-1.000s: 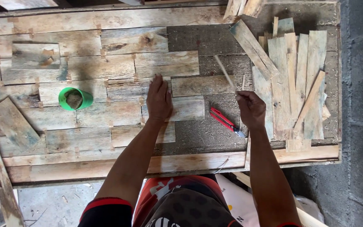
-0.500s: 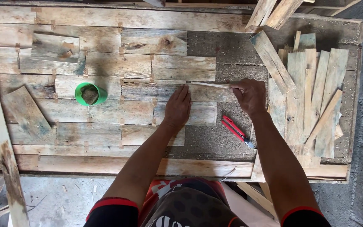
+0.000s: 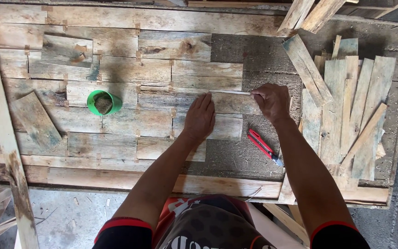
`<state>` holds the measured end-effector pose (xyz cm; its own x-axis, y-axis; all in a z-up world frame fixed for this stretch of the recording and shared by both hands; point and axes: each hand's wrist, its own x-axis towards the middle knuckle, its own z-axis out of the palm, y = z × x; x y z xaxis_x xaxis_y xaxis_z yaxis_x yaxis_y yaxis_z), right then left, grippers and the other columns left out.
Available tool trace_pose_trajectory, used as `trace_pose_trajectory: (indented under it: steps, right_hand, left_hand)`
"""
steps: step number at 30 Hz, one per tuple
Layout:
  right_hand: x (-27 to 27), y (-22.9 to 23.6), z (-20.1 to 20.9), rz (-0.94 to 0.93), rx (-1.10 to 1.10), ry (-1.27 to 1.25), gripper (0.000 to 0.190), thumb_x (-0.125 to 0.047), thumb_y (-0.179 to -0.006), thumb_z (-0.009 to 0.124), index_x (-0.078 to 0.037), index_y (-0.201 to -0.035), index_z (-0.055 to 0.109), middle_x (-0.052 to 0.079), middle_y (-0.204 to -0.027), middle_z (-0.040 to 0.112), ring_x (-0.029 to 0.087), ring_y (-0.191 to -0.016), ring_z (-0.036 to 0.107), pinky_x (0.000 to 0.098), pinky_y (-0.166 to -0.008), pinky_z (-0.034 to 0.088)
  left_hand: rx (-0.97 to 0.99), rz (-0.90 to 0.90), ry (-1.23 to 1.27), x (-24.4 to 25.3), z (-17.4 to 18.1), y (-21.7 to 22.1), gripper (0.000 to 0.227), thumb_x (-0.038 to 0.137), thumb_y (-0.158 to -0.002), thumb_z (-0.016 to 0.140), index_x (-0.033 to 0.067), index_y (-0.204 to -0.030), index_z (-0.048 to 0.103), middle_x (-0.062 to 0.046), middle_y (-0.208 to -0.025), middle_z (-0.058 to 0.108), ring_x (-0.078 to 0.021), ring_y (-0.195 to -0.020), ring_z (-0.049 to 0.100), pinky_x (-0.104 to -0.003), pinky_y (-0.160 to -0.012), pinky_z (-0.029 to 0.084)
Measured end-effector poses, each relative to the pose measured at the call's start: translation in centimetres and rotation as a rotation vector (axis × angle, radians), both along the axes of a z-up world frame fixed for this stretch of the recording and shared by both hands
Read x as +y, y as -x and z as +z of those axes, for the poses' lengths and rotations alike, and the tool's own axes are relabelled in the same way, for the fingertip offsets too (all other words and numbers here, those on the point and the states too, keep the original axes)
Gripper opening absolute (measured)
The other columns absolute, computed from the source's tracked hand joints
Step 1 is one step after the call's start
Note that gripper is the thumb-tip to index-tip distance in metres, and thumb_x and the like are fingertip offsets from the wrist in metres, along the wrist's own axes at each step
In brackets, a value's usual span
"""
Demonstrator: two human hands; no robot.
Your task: Apply small wooden strips to a surface using a utility knife for trimming.
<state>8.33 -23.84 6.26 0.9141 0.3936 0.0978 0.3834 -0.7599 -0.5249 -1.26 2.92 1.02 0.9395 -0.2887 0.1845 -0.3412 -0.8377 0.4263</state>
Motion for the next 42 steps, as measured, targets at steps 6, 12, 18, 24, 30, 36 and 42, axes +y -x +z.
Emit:
trace_pose_trajectory:
  steps: [6,12,18,24,30,36,42]
  right_hand:
    - [-0.4,-0.4,-1.7,-0.043,0.140,-0.025,0.006,-0.016,-0.095,0.079,-0.021,-0.097,0.081,0.000,-0.099,0.079,0.011,-0.085,0.075,0.0316,-0.080,0.060]
    - [-0.8,-0.1,-3.1,-0.065,0.000,0.065,0.000,-0.024,-0.092,0.082,-0.025,-0.092,0.082,-0.004,-0.099,0.078,0.013,-0.090,0.067,0.0408,-0.097,0.040]
    - [0.5,1.4,-5.1,-0.276,-0.104,0.196,0.019,-0.026,-0.088,0.088,-0.018,-0.105,0.081,0.002,-0.107,0.071,0.019,-0.100,0.060,0.0399,-0.092,0.042]
    - [4.3,6.3,-3.8,-0.221,-0.137,0.371,0.060,-0.028,-0.092,0.070,0.002,-0.143,0.057,0.020,-0.150,0.054,0.036,-0.143,0.046,0.0533,-0.121,0.029]
    - [5.2,7.3,-5.5,-0.252,0.099,0.445,0.074,-0.042,-0.108,0.042,0.007,-0.160,0.023,0.029,-0.170,0.017,0.045,-0.159,0.008,0.0656,-0.124,0.000]
    - [5.0,7.2,-5.6,-0.244,0.107,0.470,0.078,-0.045,-0.105,0.042,0.006,-0.161,0.021,0.026,-0.170,0.015,0.043,-0.158,0.009,0.0665,-0.123,-0.001]
    - [5.4,7.0,-5.6,-0.259,0.107,0.496,0.082,-0.051,-0.105,0.041,0.004,-0.161,0.019,0.026,-0.170,0.013,0.043,-0.158,0.008,0.0660,-0.122,-0.003]
  left_hand:
    - [-0.015,-0.034,-0.028,-0.1,0.8,-0.4,0.036,0.017,-0.092,0.061,-0.0058,-0.120,0.059,-0.031,-0.150,0.047,-0.0452,-0.137,0.046,-0.057,-0.114,0.037]
    - [0.050,-0.051,-0.104,-0.2,1.8,-0.8,0.036,0.017,-0.090,0.062,-0.0040,-0.118,0.058,-0.030,-0.151,0.046,-0.0419,-0.133,0.048,-0.055,-0.110,0.037]
    - [0.069,-0.058,-0.154,-0.4,1.7,-1.1,0.037,0.017,-0.086,0.063,-0.0014,-0.118,0.059,-0.031,-0.151,0.045,-0.0418,-0.131,0.048,-0.055,-0.111,0.037]
    - [0.093,-0.070,-0.192,-0.5,1.2,-1.0,0.038,0.017,-0.087,0.063,-0.0021,-0.120,0.060,-0.030,-0.154,0.044,-0.0414,-0.134,0.047,-0.053,-0.113,0.037]
    - [0.066,-0.066,-0.145,-0.5,1.7,-1.2,0.037,0.019,-0.085,0.067,0.0017,-0.118,0.062,-0.030,-0.151,0.045,-0.0418,-0.134,0.047,-0.055,-0.111,0.037]
    - [0.093,-0.062,-0.115,-0.3,1.4,-1.0,0.036,0.017,-0.090,0.065,0.0003,-0.122,0.061,-0.028,-0.155,0.045,-0.0400,-0.137,0.047,-0.054,-0.116,0.036]
    - [0.072,-0.055,-0.169,-0.4,0.6,-1.1,0.041,0.020,-0.090,0.065,-0.0013,-0.124,0.059,-0.028,-0.155,0.043,-0.0410,-0.138,0.046,-0.054,-0.116,0.034]
